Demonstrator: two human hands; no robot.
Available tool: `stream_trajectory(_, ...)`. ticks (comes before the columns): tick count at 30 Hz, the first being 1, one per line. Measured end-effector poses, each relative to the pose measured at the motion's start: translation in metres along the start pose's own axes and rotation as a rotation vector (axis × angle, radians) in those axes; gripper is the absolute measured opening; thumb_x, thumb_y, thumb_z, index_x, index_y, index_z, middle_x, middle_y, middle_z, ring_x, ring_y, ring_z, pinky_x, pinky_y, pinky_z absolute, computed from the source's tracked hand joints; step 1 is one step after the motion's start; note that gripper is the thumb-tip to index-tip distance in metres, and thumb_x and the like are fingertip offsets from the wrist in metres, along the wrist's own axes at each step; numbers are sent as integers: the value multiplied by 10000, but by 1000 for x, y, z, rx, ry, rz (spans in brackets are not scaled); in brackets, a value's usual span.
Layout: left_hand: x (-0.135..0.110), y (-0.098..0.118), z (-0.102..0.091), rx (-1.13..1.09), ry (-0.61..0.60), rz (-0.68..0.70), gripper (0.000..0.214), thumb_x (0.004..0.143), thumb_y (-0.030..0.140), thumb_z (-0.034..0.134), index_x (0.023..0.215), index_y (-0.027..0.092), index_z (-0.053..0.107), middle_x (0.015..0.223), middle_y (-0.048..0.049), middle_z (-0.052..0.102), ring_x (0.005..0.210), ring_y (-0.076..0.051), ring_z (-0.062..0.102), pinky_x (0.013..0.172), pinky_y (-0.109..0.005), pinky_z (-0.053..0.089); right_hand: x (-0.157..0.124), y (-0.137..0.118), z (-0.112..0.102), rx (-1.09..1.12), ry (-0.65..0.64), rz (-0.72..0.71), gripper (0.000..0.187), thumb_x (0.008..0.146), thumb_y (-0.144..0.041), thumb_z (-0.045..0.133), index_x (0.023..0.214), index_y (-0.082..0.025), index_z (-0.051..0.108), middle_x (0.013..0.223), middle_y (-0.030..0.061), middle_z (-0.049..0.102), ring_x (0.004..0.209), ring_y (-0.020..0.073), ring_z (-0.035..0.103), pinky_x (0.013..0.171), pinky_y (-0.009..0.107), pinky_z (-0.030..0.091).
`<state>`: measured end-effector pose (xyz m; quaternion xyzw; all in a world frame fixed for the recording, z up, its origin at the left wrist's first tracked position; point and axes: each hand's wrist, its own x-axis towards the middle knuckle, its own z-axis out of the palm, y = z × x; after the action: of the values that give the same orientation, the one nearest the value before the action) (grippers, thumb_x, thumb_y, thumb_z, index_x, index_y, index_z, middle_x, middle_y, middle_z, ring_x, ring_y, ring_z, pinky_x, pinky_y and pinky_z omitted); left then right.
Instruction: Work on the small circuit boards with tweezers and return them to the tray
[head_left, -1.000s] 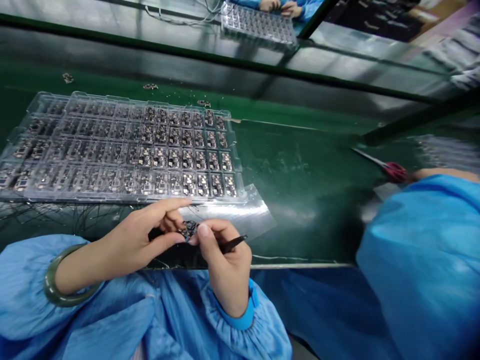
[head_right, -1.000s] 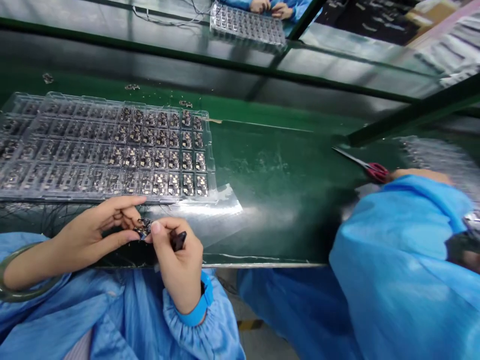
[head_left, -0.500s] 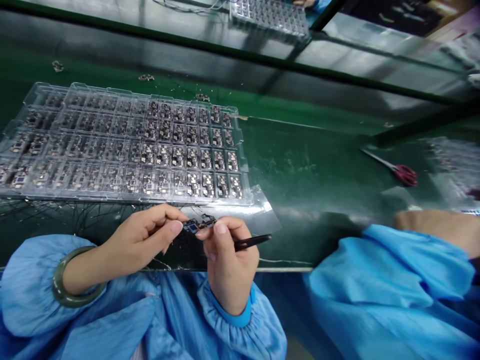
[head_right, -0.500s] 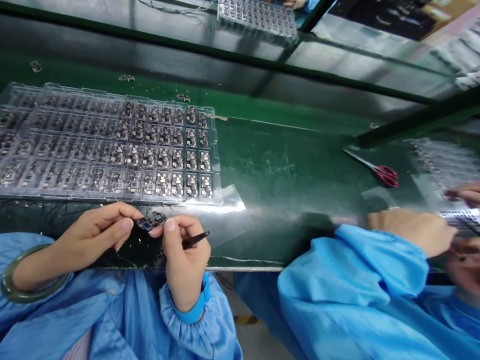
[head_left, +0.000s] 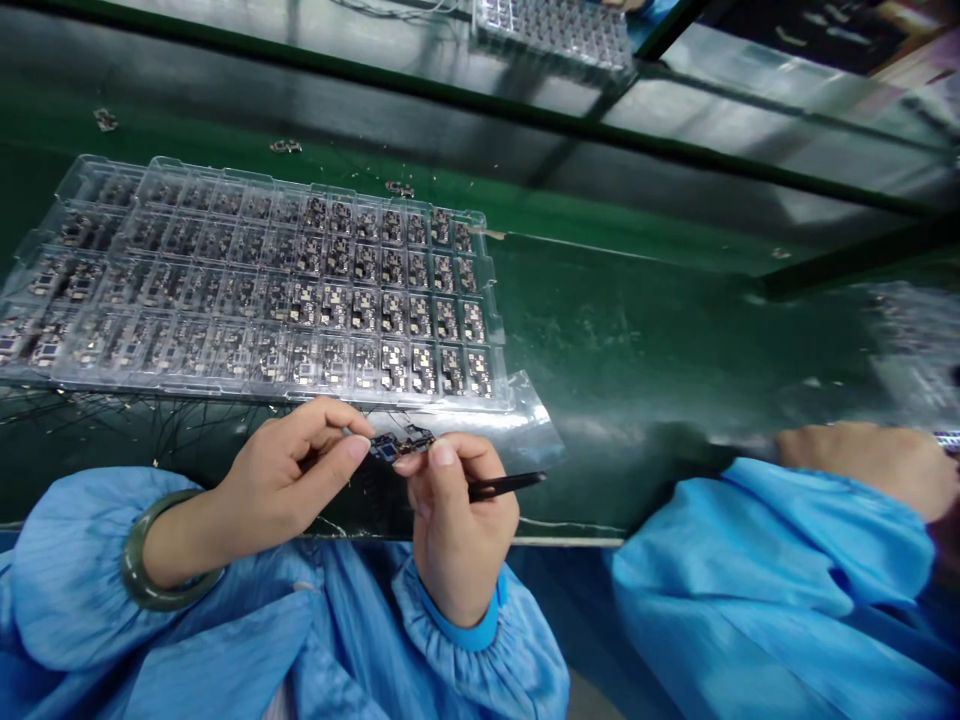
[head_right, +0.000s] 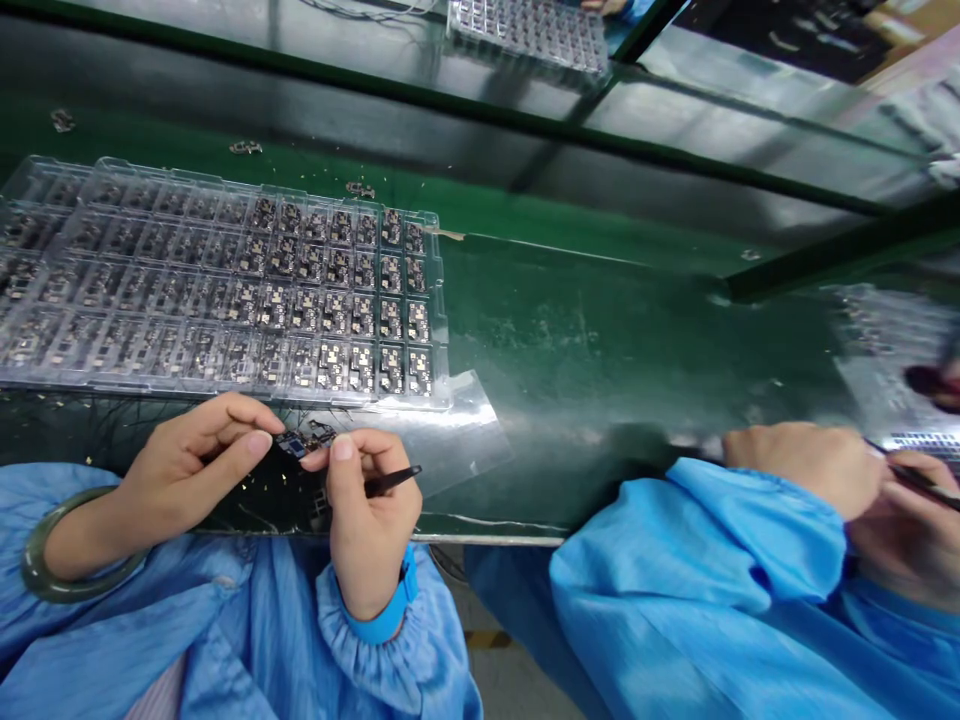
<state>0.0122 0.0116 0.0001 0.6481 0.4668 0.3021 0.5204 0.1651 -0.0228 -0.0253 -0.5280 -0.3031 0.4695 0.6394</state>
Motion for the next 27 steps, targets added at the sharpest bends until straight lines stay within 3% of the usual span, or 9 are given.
stream_trajectory(6,-1,-4,3,100,116,145,37,915,220,543,900,196,566,526,81,471,424,-58,397,417,-160,296,0,1,2,-1,7,-16,152,874,-339,649,798,-207,639,637,-33,695,443,42,482,451,164,387)
stream_trajectory(11,-1,-6,3,126,132,202,25,901,173,556,894,197,555,513,99,431,411,-43,379,410,-143,277,0,1,3,9,10,-38,133,879,-333,646,810,-219,646,641,-41,703,461,46,518,488,166,427)
stream_trajectory(19,1,-5,5,28,56,46,87,923,240,517,961,182,570,515,101,342,430,-56,327,424,-163,251,-3,0,1,-17,-1,-49,152,878,-340,642,794,-214,639,646,-17,715,530,94,603,529,209,468)
stream_trajectory(24,3,0,2,-36,-8,-87,179,906,335,534,882,172,604,511,75,410,453,-66,363,434,-174,281,-5,-1,4,-34,-3,-33,176,873,-359,639,786,-206,630,635,-1,719,513,110,601,512,228,461)
stream_trajectory(27,1,-2,2,-24,22,-105,169,875,333,585,828,173,617,502,73,448,456,-53,375,434,-168,287,-6,-4,7,-24,-33,-4,203,868,-375,633,769,-199,612,613,1,710,480,106,573,504,237,456)
